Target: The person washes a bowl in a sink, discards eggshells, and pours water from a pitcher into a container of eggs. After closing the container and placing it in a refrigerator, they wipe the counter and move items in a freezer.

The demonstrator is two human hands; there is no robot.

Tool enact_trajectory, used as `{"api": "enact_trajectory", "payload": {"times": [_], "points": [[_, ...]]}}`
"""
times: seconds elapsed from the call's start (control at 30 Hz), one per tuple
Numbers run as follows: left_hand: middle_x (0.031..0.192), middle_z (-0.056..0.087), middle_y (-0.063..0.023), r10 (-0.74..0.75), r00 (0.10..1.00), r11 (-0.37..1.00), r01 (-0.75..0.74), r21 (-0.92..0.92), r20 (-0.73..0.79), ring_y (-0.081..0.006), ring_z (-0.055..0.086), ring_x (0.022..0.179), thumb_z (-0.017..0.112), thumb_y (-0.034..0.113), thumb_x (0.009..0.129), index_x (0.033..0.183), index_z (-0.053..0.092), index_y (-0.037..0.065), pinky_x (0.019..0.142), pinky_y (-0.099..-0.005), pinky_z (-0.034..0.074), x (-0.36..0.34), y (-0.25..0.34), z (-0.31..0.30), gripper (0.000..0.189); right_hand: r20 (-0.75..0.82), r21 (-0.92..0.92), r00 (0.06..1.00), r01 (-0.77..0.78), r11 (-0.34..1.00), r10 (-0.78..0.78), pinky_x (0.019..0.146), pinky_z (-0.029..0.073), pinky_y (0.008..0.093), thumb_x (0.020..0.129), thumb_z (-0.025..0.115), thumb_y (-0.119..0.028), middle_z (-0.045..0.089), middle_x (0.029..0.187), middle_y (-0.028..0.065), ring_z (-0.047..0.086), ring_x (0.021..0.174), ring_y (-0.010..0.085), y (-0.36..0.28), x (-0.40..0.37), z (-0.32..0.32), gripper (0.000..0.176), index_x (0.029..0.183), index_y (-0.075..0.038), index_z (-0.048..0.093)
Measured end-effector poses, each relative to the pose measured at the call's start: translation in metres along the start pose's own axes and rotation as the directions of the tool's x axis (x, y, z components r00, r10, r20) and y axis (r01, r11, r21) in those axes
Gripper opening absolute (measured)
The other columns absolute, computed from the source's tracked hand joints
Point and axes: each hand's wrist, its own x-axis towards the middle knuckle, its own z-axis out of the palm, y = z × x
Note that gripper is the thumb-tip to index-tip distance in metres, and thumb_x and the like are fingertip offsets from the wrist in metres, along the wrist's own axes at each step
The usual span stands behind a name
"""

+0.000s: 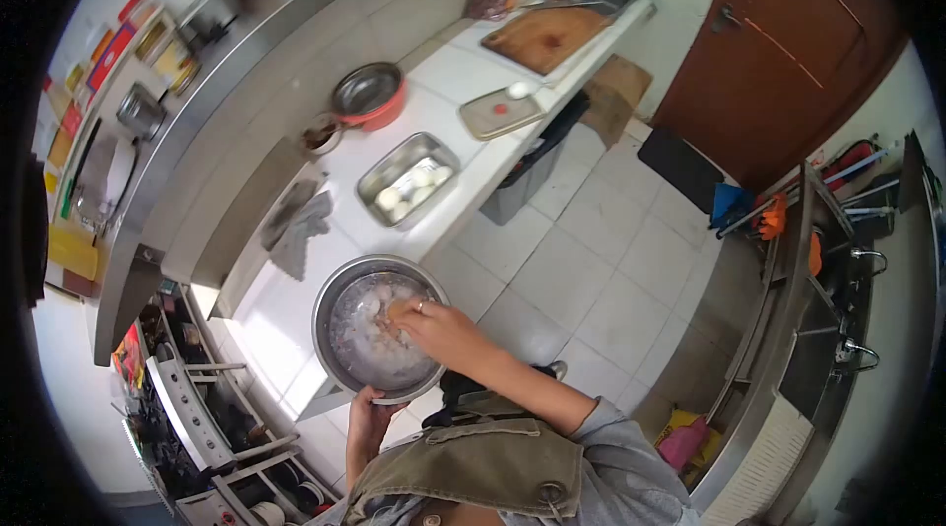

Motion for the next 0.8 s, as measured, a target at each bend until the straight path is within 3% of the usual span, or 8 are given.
{"api": "enact_trajectory", "payload": {"times": [0.07, 0.1, 0.23, 0.3, 0.47, 0.63, 0.67, 0.8], "points": [[0.112, 0.059, -0.0204, -0.085, 0.992, 0.996, 0.081, 0.040, 0.089, -0.0307, 0.061, 0.098, 0.043, 0.010, 0.076, 0.113, 0.047, -0.012, 0.086, -0.0403, 0.052, 0.024, 0.003, 0.005, 0.043, -0.039, -0.468, 0.942, 0.279, 0.839, -0.335, 0.094, 0.044, 0.0342, 0.076, 0.059, -0.003, 0.055, 0.112, 0.0047, 0.050, 0.113, 0.0223, 0.025, 0.010, 0.005, 0.030, 0.104, -0.010, 0.063], [0.112, 0.059, -0.0204, -0.086, 0.995, 0.991, 0.080, 0.108, 0.054, -0.0307, 0.061, 0.098, 0.043, 0.010, 0.076, 0.113, 0.047, -0.012, 0.086, -0.0403, 0.052, -0.011, -0.029, 0.062, 0.043, -0.092, -0.417, 0.936, 0.275, 0.866, -0.341, 0.094, 0.044, 0.0342, 0.076, 0.059, -0.003, 0.055, 0.112, 0.0047, 0.050, 0.113, 0.0223, 0.036, -0.052, -0.038, 0.030, 0.104, -0.010, 0.063], [0.111, 0.059, -0.0209, -0.238, 0.939, 0.962, 0.194, 0.190, 0.249, -0.0305, 0.061, 0.098, 0.042, 0.010, 0.077, 0.113, 0.047, -0.012, 0.081, -0.0386, 0.054, 0.015, -0.091, 0.170, 0.043, -0.313, -0.387, 0.923, 0.091, 0.918, -0.224, 0.092, 0.045, 0.0365, 0.076, 0.057, -0.001, 0.054, 0.113, 0.0067, 0.049, 0.113, 0.0261, 0.064, -0.137, -0.147, 0.030, 0.105, -0.010, 0.062], [0.111, 0.058, -0.0217, -0.358, 0.894, 0.924, 0.299, 0.238, 0.268, -0.0307, 0.061, 0.098, 0.042, 0.010, 0.076, 0.115, 0.045, -0.013, 0.078, -0.0379, 0.055, 0.025, -0.114, 0.217, 0.045, -0.421, -0.363, 0.892, 0.001, 0.932, -0.165, 0.091, 0.045, 0.0369, 0.077, 0.057, -0.002, 0.053, 0.114, 0.0080, 0.049, 0.113, 0.0273, 0.080, -0.177, -0.191, 0.030, 0.105, -0.010, 0.062], [0.108, 0.057, -0.0232, -0.539, 0.763, 0.814, 0.362, 0.454, 0.358, -0.0328, 0.062, 0.093, 0.042, 0.011, 0.079, 0.112, 0.044, -0.015, 0.081, -0.0404, 0.055, 0.067, -0.158, 0.358, 0.042, -0.715, -0.236, 0.698, -0.298, 0.925, 0.042, 0.091, 0.044, 0.0385, 0.080, 0.057, -0.003, 0.051, 0.118, 0.0131, 0.049, 0.111, 0.0320, 0.130, -0.262, -0.292, 0.028, 0.106, -0.011, 0.061], [0.115, 0.053, -0.0245, -0.665, 0.632, 0.686, 0.306, 0.660, 0.398, -0.0325, 0.060, 0.098, 0.042, 0.008, 0.079, 0.115, 0.041, -0.016, 0.080, -0.0423, 0.056, 0.124, -0.217, 0.499, 0.044, -0.854, -0.123, 0.500, -0.466, 0.876, 0.146, 0.093, 0.042, 0.0411, 0.081, 0.058, -0.006, 0.050, 0.120, 0.0153, 0.048, 0.111, 0.0349, 0.188, -0.337, -0.383, 0.030, 0.111, -0.011, 0.058], [0.112, 0.055, -0.0240, -0.677, 0.613, 0.674, 0.297, 0.677, 0.406, -0.0322, 0.062, 0.093, 0.041, 0.008, 0.078, 0.119, 0.039, -0.016, 0.073, -0.0373, 0.059, 0.128, -0.231, 0.535, 0.047, -0.889, -0.099, 0.432, -0.508, 0.856, 0.153, 0.093, 0.042, 0.0410, 0.081, 0.059, -0.006, 0.049, 0.121, 0.0162, 0.048, 0.112, 0.0355, 0.199, -0.353, -0.402, 0.031, 0.111, -0.010, 0.058], [0.109, 0.056, -0.0224, -0.763, 0.456, 0.586, 0.187, 0.789, 0.458, -0.0341, 0.060, 0.097, 0.043, 0.009, 0.080, 0.112, 0.044, -0.015, 0.080, -0.0412, 0.056, 0.162, -0.285, 0.657, 0.040, -0.954, -0.011, 0.247, -0.595, 0.804, 0.169, 0.095, 0.041, 0.0415, 0.081, 0.061, -0.009, 0.046, 0.125, 0.0186, 0.046, 0.115, 0.0381, 0.248, -0.406, -0.475, 0.037, 0.117, -0.007, 0.052]]}}
